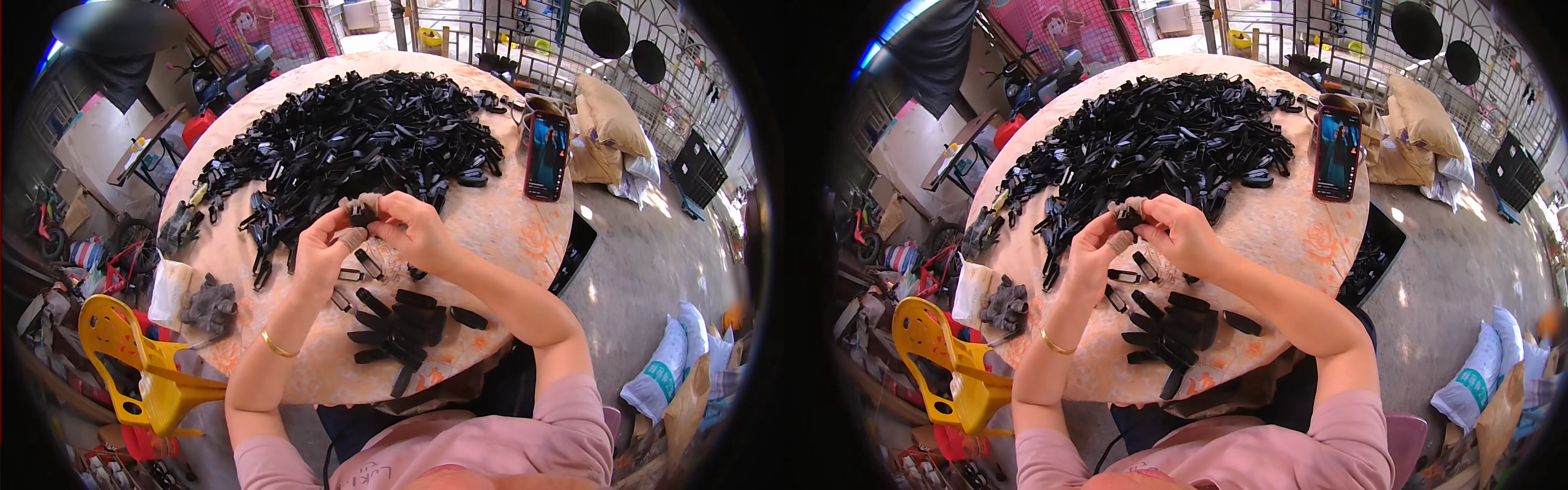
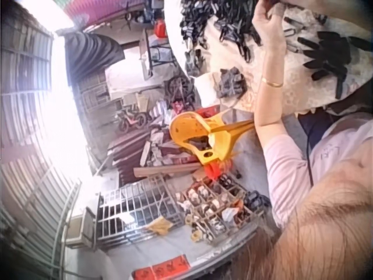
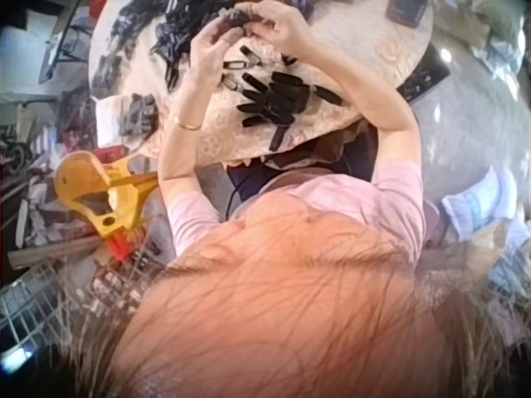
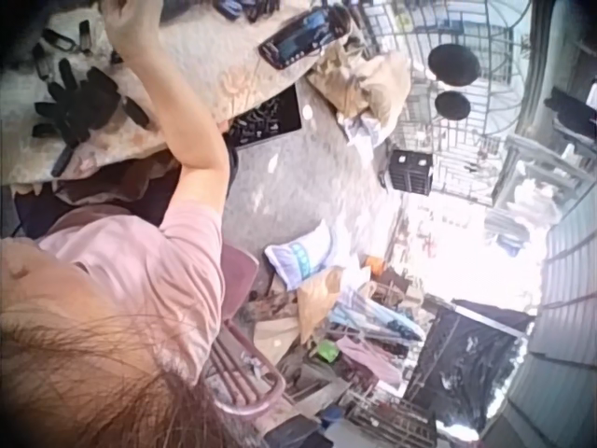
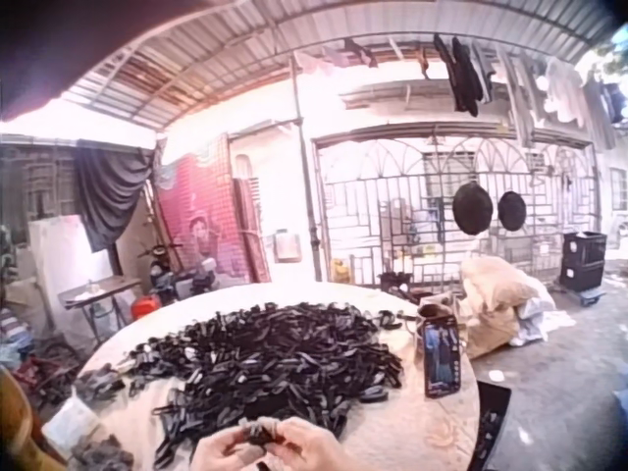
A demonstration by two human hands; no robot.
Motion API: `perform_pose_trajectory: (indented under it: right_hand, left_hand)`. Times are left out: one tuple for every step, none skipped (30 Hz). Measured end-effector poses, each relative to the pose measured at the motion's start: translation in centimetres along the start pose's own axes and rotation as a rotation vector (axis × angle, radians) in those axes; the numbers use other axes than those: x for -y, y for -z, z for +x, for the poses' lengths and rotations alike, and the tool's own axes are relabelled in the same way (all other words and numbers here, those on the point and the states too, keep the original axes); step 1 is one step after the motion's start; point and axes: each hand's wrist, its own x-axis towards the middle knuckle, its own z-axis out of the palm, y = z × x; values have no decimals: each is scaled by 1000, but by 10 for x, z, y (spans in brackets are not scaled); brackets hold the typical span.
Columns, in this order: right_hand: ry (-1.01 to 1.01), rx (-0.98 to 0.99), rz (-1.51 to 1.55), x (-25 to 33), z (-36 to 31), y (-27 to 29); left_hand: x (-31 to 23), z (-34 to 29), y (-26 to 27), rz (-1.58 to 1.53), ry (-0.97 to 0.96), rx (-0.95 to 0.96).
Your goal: The person assembles small black plastic components by hand, fitting pieces together one at a time from a pile and stacking the assembled parts on the table.
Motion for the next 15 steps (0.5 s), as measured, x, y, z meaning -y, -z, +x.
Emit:
perform_pose_trajectory:
  right_hand:
    - [37,-10,-5,0,0,-1]
    - [74,-21,-10,0,-1,-1]
    - [75,-19,-10,0,-1,-1]
    - [72,-7,-50,2,-2,0]
    - [68,3,-91,4,-2,1]
    - [69,4,-91,5,-2,1]
    - [69,2,-139,7,-2,1]
    - [68,-2,-188,8,-3,1]
    - [69,-3,-187,11,-3,1]
    - [84,3,-234,13,-3,2]
    - [98,8,-281,15,-3,2]
    - [92,2,-287,14,-5,1]
    - [113,-34,-257,13,-6,-2]
    - [133,-71,-228,11,-6,-6]
    - [113,-89,-182,10,-5,-9]
  left_hand:
    - [-2,0,-1,8,-9,-12]
    - [-2,0,-1,16,-18,-23]
    - [-2,0,-1,16,-19,-25]
    - [-2,0,0,23,-8,-25]
    - [-2,0,1,31,3,-26]
    - [-1,0,2,31,3,-27]
    - [0,0,2,46,7,-28]
    - [1,0,2,62,10,-28]
    - [0,-1,1,63,10,-27]
    - [-1,-2,-2,62,13,-34]
    - [-2,-4,-4,62,17,-41]
    - [-2,-4,-6,59,20,-32]
    - [-1,-4,-9,98,-16,-44]
    - [0,-3,-11,136,-53,-56]
    - [0,-3,-10,70,-24,-52]
